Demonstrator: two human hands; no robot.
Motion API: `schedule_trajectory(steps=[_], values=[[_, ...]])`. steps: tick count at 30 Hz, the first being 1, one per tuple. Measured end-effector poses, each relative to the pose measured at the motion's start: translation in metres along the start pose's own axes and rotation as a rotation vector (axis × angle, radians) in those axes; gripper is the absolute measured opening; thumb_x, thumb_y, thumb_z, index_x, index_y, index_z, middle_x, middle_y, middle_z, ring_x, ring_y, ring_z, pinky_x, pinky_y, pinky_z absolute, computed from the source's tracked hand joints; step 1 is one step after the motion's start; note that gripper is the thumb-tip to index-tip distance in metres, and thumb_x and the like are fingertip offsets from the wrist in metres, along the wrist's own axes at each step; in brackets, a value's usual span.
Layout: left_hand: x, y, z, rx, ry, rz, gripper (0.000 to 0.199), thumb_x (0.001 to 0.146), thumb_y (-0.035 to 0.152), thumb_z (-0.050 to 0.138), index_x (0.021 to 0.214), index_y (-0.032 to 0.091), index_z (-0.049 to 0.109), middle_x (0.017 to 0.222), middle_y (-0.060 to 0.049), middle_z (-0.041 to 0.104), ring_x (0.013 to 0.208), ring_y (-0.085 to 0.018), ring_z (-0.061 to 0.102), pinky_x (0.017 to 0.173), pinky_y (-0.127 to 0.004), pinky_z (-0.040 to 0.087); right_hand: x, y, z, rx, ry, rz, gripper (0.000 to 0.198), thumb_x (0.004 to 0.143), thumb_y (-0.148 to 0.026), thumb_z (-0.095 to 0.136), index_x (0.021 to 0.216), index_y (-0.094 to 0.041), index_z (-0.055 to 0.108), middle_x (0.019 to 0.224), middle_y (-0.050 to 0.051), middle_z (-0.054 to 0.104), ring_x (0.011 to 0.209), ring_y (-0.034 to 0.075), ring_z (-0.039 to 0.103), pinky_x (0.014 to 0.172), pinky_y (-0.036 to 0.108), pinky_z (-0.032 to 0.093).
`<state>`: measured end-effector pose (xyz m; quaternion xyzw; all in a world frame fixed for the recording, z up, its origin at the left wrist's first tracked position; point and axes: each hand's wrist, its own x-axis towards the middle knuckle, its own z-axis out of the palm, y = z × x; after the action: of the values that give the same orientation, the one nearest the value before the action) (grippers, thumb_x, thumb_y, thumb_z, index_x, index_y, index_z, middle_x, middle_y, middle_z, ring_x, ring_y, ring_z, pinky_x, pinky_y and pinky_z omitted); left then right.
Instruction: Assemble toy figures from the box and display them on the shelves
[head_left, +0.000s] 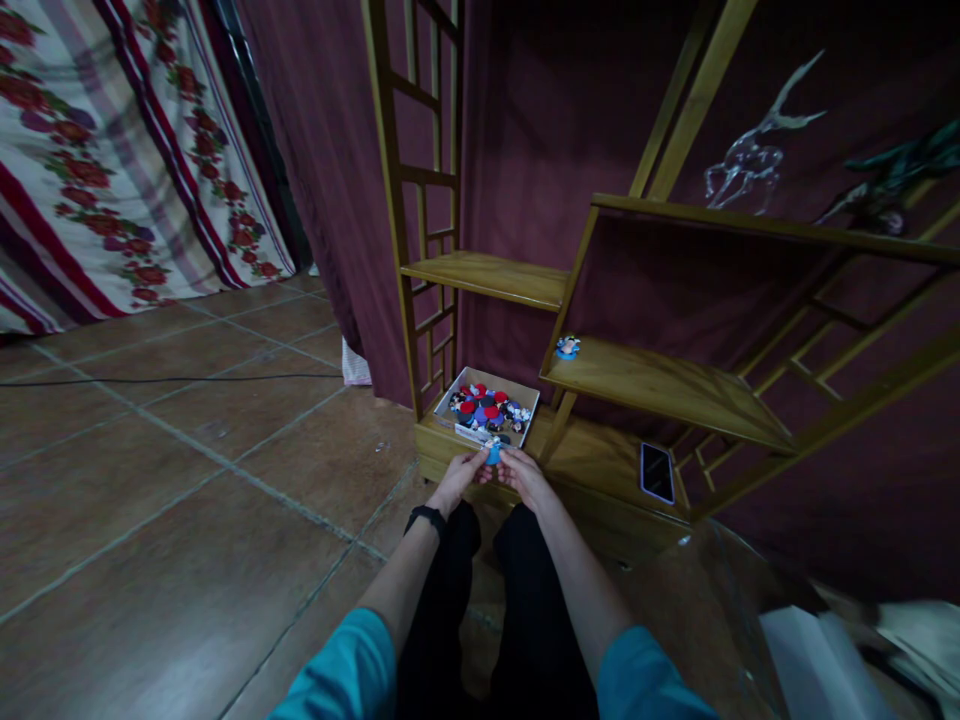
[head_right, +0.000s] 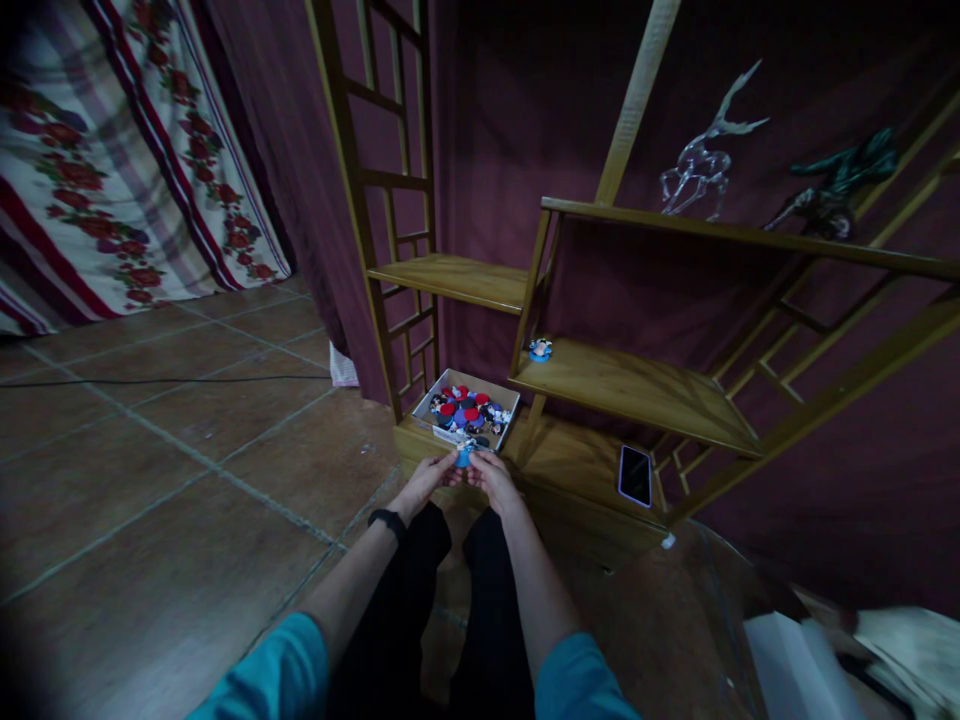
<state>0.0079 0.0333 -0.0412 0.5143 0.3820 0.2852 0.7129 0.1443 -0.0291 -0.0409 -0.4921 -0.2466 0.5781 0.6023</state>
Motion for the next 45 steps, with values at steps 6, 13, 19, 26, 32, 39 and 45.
schedule_trajectory(steps=[6,13,19,26,32,39,45], values=[[-0.0018,0.0021,0.0013,-0.019,0.001,-0.002,0.049,0.062,0.057,0.063,0.07,0.008,0.061,0.064,-0.01,0.064,0.054,-0.013,0.059,0.054,-0.025,0.045,-0.0023,-0.0017,0.0013,-0.02,-0.005,-0.012,0.029,0.061,-0.036,0.072,0.081,-0.018,0.061,0.061,-0.002,0.06,0.053,0.008,0.053,0.054,0.02,0.042],[-0.0012,0.0014,0.0014,0.03,0.011,-0.013,0.052,0.063,0.061,0.058,0.066,0.009,0.061,0.06,-0.008,0.063,0.051,-0.012,0.058,0.049,-0.023,0.041,-0.0023,-0.0019,0.0011,-0.025,-0.004,-0.015,0.029,0.059,-0.032,0.073,0.08,-0.018,0.061,0.058,-0.004,0.058,0.049,0.007,0.05,0.051,0.019,0.039],[0.0002,-0.0023,-0.0012,0.066,-0.027,0.037,0.05,0.063,0.058,0.06,0.069,0.009,0.062,0.063,-0.008,0.064,0.055,-0.012,0.058,0.053,-0.022,0.042,-0.0026,-0.0024,0.0009,-0.017,0.019,-0.044,0.029,0.059,-0.035,0.073,0.079,-0.018,0.06,0.057,-0.005,0.057,0.048,0.006,0.048,0.049,0.018,0.037],[0.0005,-0.0035,-0.0008,0.079,-0.023,0.042,0.039,0.059,0.049,0.068,0.066,0.011,0.063,0.061,-0.006,0.064,0.053,-0.011,0.056,0.051,-0.021,0.04,-0.0013,-0.0007,-0.0007,-0.013,0.041,-0.043,0.027,0.058,-0.033,0.074,0.076,-0.018,0.06,0.059,-0.004,0.057,0.049,0.006,0.049,0.049,0.018,0.038],[0.0015,-0.0039,-0.0022,0.091,-0.035,0.035,0.038,0.059,0.047,0.068,0.067,0.01,0.064,0.063,-0.007,0.065,0.053,-0.011,0.057,0.052,-0.021,0.04,0.001,0.0009,-0.0018,-0.024,0.054,-0.034,0.025,0.059,-0.032,0.073,0.074,-0.017,0.061,0.059,-0.003,0.058,0.05,0.007,0.05,0.05,0.019,0.039],[0.0026,-0.0057,-0.0014,0.075,-0.027,0.034,0.033,0.06,0.042,0.068,0.069,0.01,0.064,0.065,-0.007,0.065,0.054,-0.01,0.057,0.051,-0.021,0.039,0.0012,0.0008,-0.0017,-0.017,0.035,-0.015,0.023,0.06,-0.03,0.073,0.073,-0.017,0.061,0.061,-0.002,0.06,0.052,0.007,0.052,0.051,0.019,0.04],[0.0005,-0.0034,0.0001,0.08,-0.023,0.028,0.034,0.059,0.043,0.067,0.069,0.01,0.064,0.066,-0.006,0.065,0.055,-0.01,0.057,0.053,-0.021,0.04,0.0009,0.0008,-0.0025,-0.012,0.023,-0.019,0.021,0.06,-0.029,0.073,0.073,-0.017,0.061,0.06,-0.001,0.06,0.052,0.008,0.052,0.05,0.019,0.041]])
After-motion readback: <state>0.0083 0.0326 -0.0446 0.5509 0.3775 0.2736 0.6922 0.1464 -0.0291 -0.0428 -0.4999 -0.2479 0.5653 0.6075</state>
